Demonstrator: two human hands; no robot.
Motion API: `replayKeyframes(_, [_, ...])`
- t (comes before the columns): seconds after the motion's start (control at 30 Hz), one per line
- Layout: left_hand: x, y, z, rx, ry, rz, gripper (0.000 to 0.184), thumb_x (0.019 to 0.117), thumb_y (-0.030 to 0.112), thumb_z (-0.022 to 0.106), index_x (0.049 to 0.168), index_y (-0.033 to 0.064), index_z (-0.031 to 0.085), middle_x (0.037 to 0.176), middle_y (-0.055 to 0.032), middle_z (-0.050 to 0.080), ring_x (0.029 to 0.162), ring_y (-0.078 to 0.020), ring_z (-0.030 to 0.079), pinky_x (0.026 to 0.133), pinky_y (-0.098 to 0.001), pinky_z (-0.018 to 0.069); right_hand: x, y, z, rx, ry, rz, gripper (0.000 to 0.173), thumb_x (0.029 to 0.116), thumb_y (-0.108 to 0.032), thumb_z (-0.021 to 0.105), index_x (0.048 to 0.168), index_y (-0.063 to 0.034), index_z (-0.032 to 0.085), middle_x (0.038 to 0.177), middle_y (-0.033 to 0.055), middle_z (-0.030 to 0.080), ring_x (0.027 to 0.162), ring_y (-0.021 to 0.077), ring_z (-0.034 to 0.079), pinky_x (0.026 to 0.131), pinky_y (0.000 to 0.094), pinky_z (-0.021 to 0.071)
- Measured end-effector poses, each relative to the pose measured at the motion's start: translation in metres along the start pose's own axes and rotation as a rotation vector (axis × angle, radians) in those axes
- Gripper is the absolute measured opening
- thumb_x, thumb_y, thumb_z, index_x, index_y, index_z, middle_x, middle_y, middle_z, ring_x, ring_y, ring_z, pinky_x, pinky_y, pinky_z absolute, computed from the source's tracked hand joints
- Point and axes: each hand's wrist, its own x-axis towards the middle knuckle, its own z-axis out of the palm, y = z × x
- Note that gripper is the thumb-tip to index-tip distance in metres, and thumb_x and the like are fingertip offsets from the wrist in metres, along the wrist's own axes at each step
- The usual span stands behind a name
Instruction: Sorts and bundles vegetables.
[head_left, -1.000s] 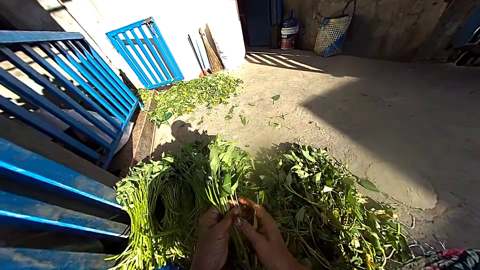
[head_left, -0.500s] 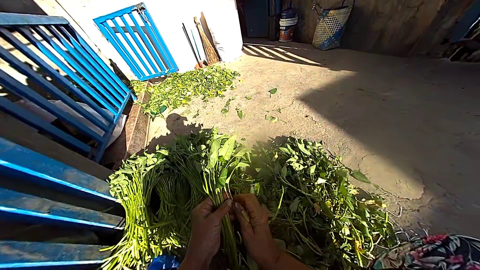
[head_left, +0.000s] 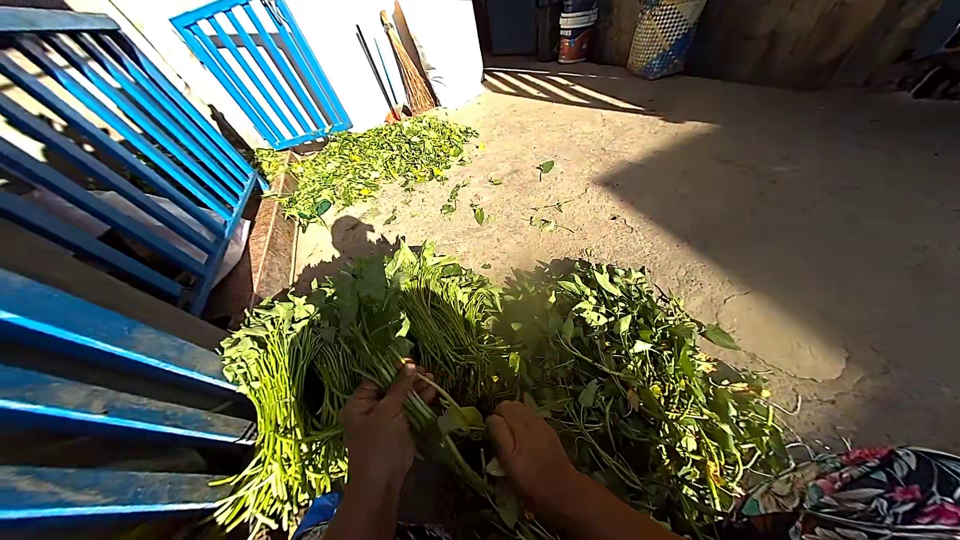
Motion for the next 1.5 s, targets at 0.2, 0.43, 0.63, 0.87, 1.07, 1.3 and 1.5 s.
replayKeyframes(0.2, [-0.001,0.004,-0.002,0.018,0.022,0.05,0.015,0.0988,-0.001,0.062,0.114,-0.005,0.061,0.092,-0.0181,0.071,0.074,-0.0281,0.074,0.065,-0.042,0.0657,0.016,0.014,-0.077,0.026,-0.945,0.374,0.054,0.0921,-0.032,0.072,0.125,0.0084,0.06,0.134,0.0299,0.055,0.131,0.0482,0.049,0.097,0.0608,0.0486])
replayKeyframes(0.43, [-0.01,-0.013,0.011,0.011,-0.229,0.041,0.011,0.0979,-0.006,0.06,0.108,-0.0084,0.063,0.09,-0.0235,0.071,0.073,-0.0318,0.072,0.068,-0.0442,0.0647,0.063,-0.01,-0.038,0.455,-0.292,0.241,0.042,0.1053,-0.038,0.044,0.115,-0.0043,0.067,0.115,0.0149,0.066,0.116,0.0325,0.06,0.098,0.0525,0.0485])
replayKeyframes(0.63, [0.011,0.019,-0.015,-0.078,0.158,0.091,0.013,0.1004,0.004,0.061,0.113,-0.0007,0.06,0.085,-0.0115,0.071,0.068,-0.0227,0.073,0.061,-0.0379,0.0644,-0.009,0.02,-0.023,0.142,-0.31,0.141,0.028,0.1009,-0.022,0.045,0.098,-0.0022,0.065,0.108,0.0159,0.069,0.115,0.033,0.065,0.107,0.0529,0.044])
replayKeyframes(0.87, [0.01,0.024,-0.016,-0.156,0.211,0.012,0.015,0.1024,0.006,0.058,0.116,0.001,0.055,0.089,-0.0114,0.071,0.074,-0.0231,0.074,0.068,-0.0397,0.0652,-0.027,0.021,-0.05,0.469,-0.399,0.121,0.035,0.1061,-0.026,0.04,0.11,-0.0004,0.064,0.095,0.0156,0.067,0.092,0.0286,0.069,0.082,0.0431,0.0565])
replayKeyframes(1.07, [0.006,0.029,-0.012,-0.2,0.272,0.094,0.018,0.1018,0.005,0.06,0.119,0.0027,0.054,0.089,-0.0099,0.071,0.074,-0.0236,0.075,0.068,-0.0412,0.0661,-0.019,0.03,-0.046,0.498,-0.341,0.196,0.035,0.1075,-0.023,0.04,0.105,-0.0013,0.067,0.092,0.0141,0.068,0.086,0.0252,0.069,0.078,0.0405,0.0575])
replayKeyframes(1.3, [0.028,0.035,-0.042,-0.275,0.346,0.33,0.012,0.1077,0.009,0.049,0.117,0.0033,0.051,0.091,-0.0084,0.068,0.083,-0.0237,0.074,0.079,-0.044,0.0648,-0.007,0.078,-0.021,1.562,-0.115,1.258,0.031,0.1098,-0.024,0.041,0.099,-0.004,0.062,0.066,0.0016,0.051,0.052,0.011,0.048,0.051,0.0259,0.0467])
replayKeyframes(1.5, [0.016,0.03,-0.024,-0.191,0.27,0.163,0.016,0.109,0.012,0.048,0.119,0.001,0.053,0.087,-0.0076,0.071,0.076,-0.0197,0.075,0.072,-0.0372,0.0658,0.019,0.111,-0.02,0.086,-0.676,0.721,0.052,0.1016,-0.044,0.055,0.132,-0.0032,0.066,0.149,0.0243,0.05,0.143,0.0427,0.04,0.115,0.0624,0.0319])
